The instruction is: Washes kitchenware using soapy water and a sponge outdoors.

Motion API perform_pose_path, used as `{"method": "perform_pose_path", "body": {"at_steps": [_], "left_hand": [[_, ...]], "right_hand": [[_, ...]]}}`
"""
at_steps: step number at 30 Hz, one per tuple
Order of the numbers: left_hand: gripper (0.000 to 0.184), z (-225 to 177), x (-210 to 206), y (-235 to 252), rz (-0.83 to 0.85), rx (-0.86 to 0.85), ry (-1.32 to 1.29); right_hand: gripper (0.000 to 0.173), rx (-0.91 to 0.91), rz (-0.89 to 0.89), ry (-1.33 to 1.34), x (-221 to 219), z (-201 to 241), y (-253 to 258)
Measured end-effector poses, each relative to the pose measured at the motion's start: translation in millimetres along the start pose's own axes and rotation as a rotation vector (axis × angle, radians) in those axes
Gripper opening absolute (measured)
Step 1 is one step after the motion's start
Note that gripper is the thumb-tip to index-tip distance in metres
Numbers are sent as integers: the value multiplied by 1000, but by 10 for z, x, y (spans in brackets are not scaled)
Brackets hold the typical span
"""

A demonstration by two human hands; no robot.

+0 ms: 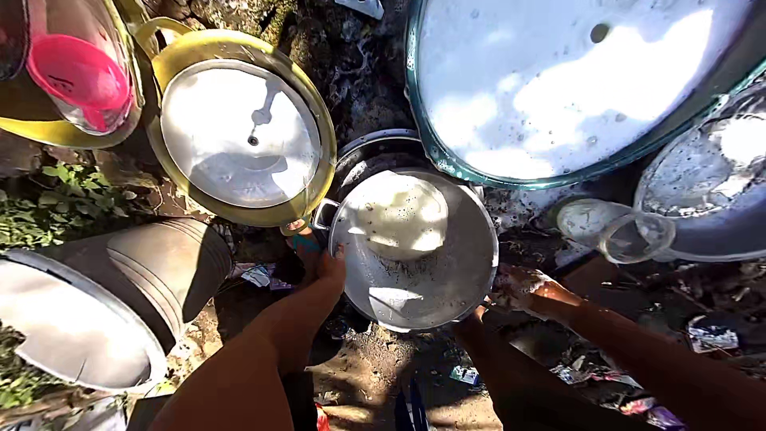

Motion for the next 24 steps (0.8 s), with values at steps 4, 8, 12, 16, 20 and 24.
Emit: {"method": "perform_pose_path", "body": {"at_steps": [4,8,12,16,20,24], "left_hand": [[54,39,81,-220,-38,-70,72],[58,27,273,-548,31,-49,154],[49,-129,491,-897,4,-164,66],[38,-582,759,-1319,-23,-310,-65],[39,-1281,1024,-1716,20,-442,-216],[42,-1994,1374,-2114,9,-598,-255]], "right_hand": [[34,-32,-5,60,-427,-226,-302],[32,-81,-80,227,-587,-168,-823],[31,-45,-176,303,-563,-180,-1370],[27,-11,-299,644,-437,-191,-1951],[33,119,-441,748,-162,-146,-2342],[36,177,-499,703,122,29,-2590]]}}
Point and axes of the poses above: each hand's wrist, its own y-axis towards the middle knuckle, its own x-axis out of the back of the hand, z = x × y, the point moved 8 cm from there along y, towards the middle knuckle, and after that the axes turned 3 degrees about -x, right-handed, at the moved point
